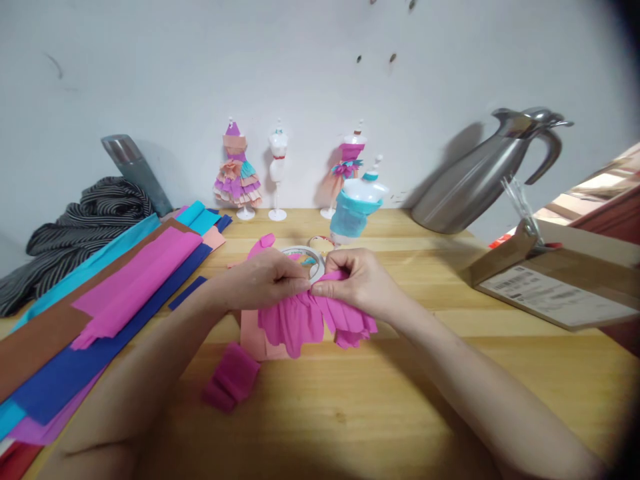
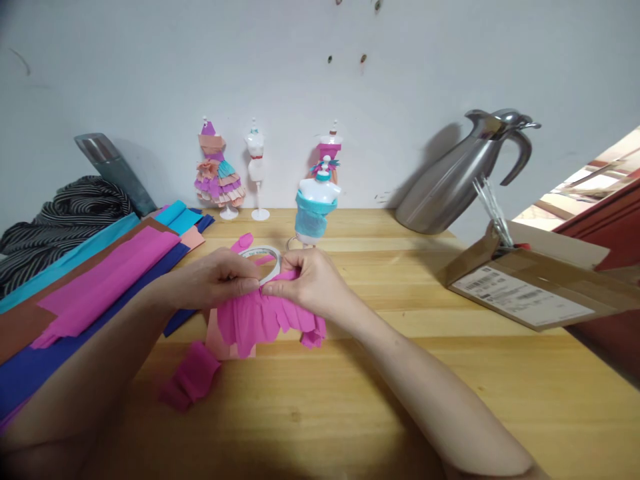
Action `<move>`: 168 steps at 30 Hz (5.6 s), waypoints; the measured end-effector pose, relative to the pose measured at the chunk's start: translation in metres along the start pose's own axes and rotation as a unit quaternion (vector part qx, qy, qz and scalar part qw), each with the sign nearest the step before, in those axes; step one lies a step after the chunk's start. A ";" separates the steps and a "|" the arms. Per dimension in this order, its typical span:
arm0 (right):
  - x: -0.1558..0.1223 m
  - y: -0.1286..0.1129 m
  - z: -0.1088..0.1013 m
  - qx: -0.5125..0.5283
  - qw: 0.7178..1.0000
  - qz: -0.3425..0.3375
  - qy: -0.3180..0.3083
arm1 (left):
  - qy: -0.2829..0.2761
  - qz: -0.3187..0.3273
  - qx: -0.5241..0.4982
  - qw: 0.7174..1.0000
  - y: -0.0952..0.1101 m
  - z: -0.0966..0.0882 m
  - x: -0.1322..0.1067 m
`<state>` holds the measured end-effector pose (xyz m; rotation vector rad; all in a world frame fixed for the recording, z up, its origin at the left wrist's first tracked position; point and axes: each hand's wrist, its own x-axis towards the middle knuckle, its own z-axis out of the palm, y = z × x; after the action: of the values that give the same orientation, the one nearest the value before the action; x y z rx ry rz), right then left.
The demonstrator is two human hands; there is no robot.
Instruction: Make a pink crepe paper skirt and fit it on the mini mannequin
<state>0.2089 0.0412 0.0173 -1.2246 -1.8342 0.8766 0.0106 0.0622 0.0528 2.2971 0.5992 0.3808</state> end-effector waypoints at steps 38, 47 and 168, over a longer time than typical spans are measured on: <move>-0.004 -0.010 -0.029 0.174 0.979 0.046 -0.098 | 0.043 -0.048 -0.230 0.971 -0.032 -0.007 -0.003; -0.003 -0.007 -0.032 0.197 0.976 0.043 -0.084 | 0.099 -0.063 -0.274 0.955 -0.033 -0.007 -0.002; -0.029 -0.035 -0.024 0.130 0.973 -0.031 -0.189 | 0.013 0.050 -0.023 0.998 -0.009 -0.021 -0.007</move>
<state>0.2225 0.0068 0.0523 -0.8742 -1.9580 1.3378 -0.0069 0.0762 0.0600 2.2871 0.4845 0.4694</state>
